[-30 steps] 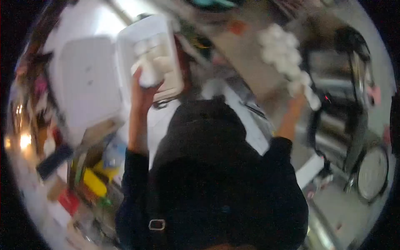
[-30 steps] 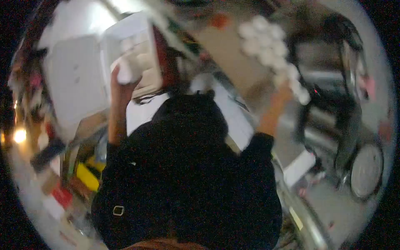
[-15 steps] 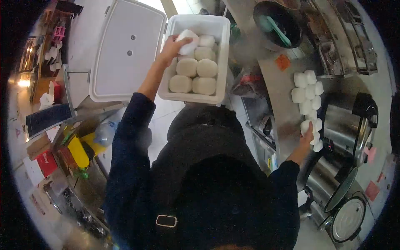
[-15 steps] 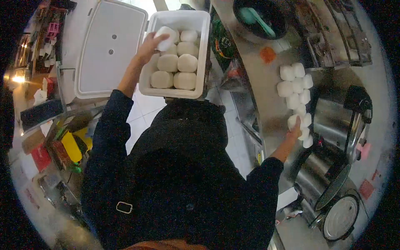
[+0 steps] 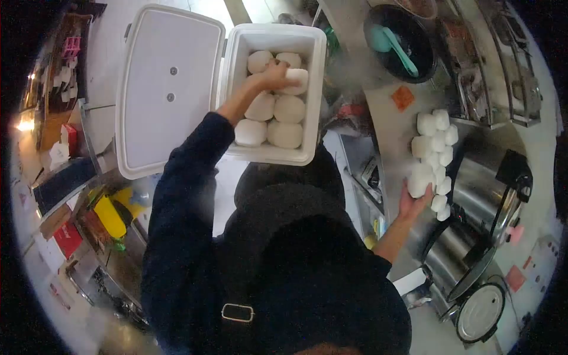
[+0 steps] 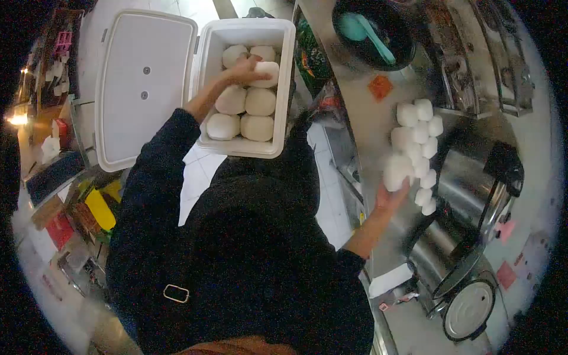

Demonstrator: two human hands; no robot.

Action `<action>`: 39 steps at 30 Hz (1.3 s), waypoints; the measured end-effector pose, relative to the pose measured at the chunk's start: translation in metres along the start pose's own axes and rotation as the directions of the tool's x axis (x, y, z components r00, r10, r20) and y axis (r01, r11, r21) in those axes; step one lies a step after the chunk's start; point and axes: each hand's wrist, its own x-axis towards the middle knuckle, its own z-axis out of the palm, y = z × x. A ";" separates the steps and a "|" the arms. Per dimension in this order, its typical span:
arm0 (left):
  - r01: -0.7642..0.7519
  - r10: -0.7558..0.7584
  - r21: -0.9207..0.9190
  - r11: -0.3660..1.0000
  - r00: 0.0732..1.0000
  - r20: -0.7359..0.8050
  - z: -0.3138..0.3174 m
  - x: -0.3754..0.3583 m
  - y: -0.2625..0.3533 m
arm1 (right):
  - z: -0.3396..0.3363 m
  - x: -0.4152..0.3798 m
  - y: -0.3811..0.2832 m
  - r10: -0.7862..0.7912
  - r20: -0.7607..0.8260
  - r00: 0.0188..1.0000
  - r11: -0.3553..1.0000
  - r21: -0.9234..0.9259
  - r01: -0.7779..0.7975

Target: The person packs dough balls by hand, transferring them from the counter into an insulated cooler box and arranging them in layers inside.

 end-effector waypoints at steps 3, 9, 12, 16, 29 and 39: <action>-0.066 0.051 -0.094 0.993 0.987 -0.154 0.012 -0.014 0.008 | 0.079 -0.012 0.020 0.119 0.156 0.981 0.988 -0.121 -0.101; -0.192 0.099 -0.397 0.898 0.965 -0.242 0.032 -0.019 0.000 | 0.268 0.021 0.073 0.449 0.683 0.576 0.832 -0.554 0.008; -0.213 0.084 -0.305 0.928 0.919 -0.385 0.030 -0.034 0.008 | 0.348 0.030 0.106 0.584 0.757 0.294 0.773 -0.628 0.084; -0.278 -0.092 -0.516 0.810 0.809 -0.581 0.010 -0.095 0.021 | 0.417 0.014 0.157 0.700 0.700 0.137 0.559 -0.658 0.505; -0.136 -0.787 -0.802 0.581 0.158 -0.597 0.102 -0.266 0.034 | 0.441 -0.007 0.330 0.989 0.112 0.098 -0.040 -0.435 0.899; -0.431 -0.885 -0.834 0.343 0.150 -0.441 0.112 -0.261 0.021 | 0.403 -0.046 0.310 0.880 0.475 -0.036 -0.057 0.179 0.982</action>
